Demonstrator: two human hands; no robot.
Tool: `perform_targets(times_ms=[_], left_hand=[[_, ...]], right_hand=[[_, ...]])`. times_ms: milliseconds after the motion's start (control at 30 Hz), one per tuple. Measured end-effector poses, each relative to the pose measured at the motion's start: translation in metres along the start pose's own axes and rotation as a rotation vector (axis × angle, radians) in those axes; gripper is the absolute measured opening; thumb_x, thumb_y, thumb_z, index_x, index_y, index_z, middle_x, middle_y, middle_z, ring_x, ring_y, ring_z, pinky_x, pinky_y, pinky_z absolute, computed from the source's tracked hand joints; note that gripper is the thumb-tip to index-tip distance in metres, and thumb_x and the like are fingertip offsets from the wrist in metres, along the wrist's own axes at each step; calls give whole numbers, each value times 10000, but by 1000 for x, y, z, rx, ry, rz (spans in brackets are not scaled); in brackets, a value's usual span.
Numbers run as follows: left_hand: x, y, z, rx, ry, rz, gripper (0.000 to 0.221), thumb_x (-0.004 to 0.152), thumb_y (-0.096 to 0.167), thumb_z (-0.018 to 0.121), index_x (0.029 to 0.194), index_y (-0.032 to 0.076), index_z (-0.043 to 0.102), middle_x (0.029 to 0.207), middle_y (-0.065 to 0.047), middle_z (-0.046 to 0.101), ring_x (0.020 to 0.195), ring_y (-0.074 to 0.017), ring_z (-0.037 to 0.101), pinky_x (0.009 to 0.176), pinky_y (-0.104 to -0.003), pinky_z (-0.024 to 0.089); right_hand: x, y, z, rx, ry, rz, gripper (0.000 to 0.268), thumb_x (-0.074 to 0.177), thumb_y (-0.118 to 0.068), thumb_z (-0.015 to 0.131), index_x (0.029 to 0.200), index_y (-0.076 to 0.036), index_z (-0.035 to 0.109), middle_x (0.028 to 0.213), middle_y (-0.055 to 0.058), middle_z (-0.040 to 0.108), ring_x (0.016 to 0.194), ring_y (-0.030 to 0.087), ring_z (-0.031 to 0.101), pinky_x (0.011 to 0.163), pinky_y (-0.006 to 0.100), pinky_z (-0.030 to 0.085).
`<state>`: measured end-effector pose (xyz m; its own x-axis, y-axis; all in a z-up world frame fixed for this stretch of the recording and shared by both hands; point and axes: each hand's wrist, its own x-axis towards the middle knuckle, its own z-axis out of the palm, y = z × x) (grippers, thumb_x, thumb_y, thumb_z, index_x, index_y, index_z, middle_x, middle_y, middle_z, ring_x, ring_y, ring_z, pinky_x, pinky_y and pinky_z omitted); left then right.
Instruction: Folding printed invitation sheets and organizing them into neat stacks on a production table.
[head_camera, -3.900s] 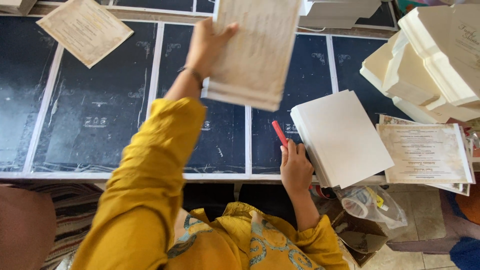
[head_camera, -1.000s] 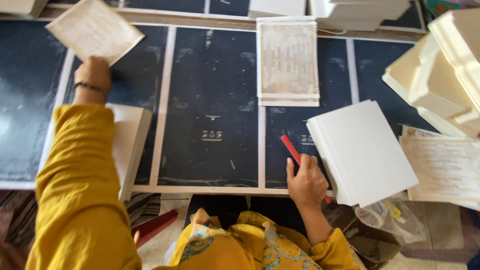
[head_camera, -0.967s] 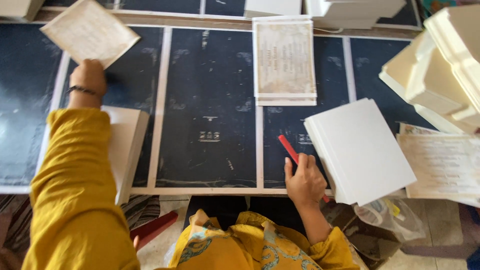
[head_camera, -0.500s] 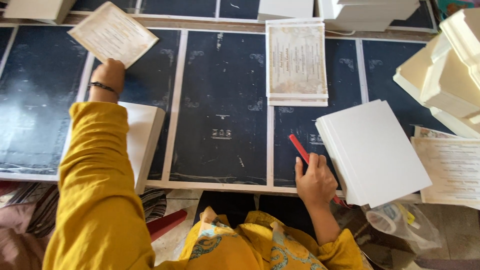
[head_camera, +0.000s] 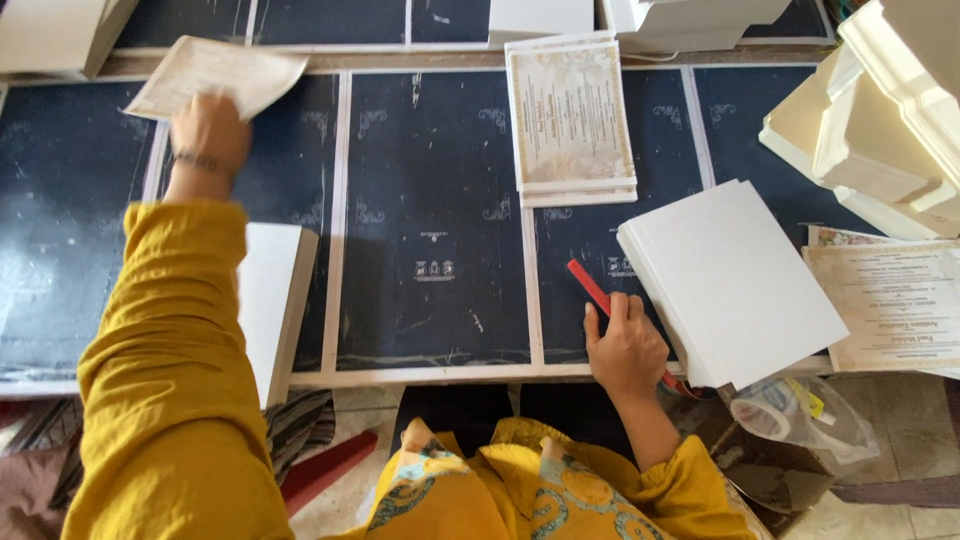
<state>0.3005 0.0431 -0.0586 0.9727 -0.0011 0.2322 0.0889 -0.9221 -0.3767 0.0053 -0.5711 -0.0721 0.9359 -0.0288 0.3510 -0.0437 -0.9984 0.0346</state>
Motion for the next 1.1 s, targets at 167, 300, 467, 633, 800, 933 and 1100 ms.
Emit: perform_targets(times_ms=[167, 300, 467, 633, 800, 933, 1100], left_hand=[[34, 94, -119, -735, 242, 13, 174, 821, 280, 866, 874, 116, 846, 683, -186, 713, 663, -460, 720, 548, -480, 546], [-19, 179, -202, -1147, 235, 146, 89, 839, 157, 726, 879, 117, 794, 614, -3, 687, 542, -194, 720, 611, -309, 547], [-138, 285, -260, -1588, -61, 298, 158, 914, 131, 662, 957, 23, 768, 724, -179, 753, 711, -355, 781, 698, -410, 617], [-198, 322, -293, -1959, -408, 311, 143, 934, 44, 626, 1035, -34, 691, 800, -192, 771, 753, -286, 800, 775, -369, 621], [-211, 312, -289, -2078, -421, 236, 121, 938, -20, 620, 1043, -64, 661, 882, -225, 746, 762, -338, 796, 741, -427, 653], [-199, 243, -284, -2067, -417, 84, 232, 945, 51, 566, 1120, -64, 667, 902, -223, 721, 815, -339, 790, 767, -445, 655], [-186, 164, -220, -2205, -284, -207, 137, 943, 8, 519, 951, -38, 648, 790, -94, 616, 665, -209, 720, 667, -318, 630]], right_hand=[[0, 0, 0, -75, -19, -11, 339, 987, -513, 634, 1082, -187, 649, 835, -43, 607, 598, 117, 699, 524, 244, 557], [0, 5, -2, 20, -35, 30, 305, 1011, -452, 639, 1119, -168, 665, 866, -8, 662, 642, 151, 735, 566, 261, 583], [9, -13, -40, 1318, -73, 473, 265, 873, -299, 816, 1094, -159, 773, 973, -23, 696, 691, 44, 614, 559, 188, 490], [13, -32, -60, 1563, 81, 373, 226, 919, -146, 760, 1123, -55, 726, 861, 53, 714, 459, 22, 526, 437, 169, 400], [19, -37, -66, 1422, 184, 465, 199, 884, 25, 695, 725, -70, 625, 461, 19, 489, 360, 94, 442, 424, 210, 343], [44, -13, -74, 1407, 140, 669, 119, 809, -81, 684, 752, -157, 613, 515, -21, 494, 357, 53, 426, 381, 205, 283], [85, 45, -63, 1435, 62, 682, 108, 796, -59, 657, 831, -145, 602, 589, -23, 450, 370, 48, 400, 361, 196, 301]])
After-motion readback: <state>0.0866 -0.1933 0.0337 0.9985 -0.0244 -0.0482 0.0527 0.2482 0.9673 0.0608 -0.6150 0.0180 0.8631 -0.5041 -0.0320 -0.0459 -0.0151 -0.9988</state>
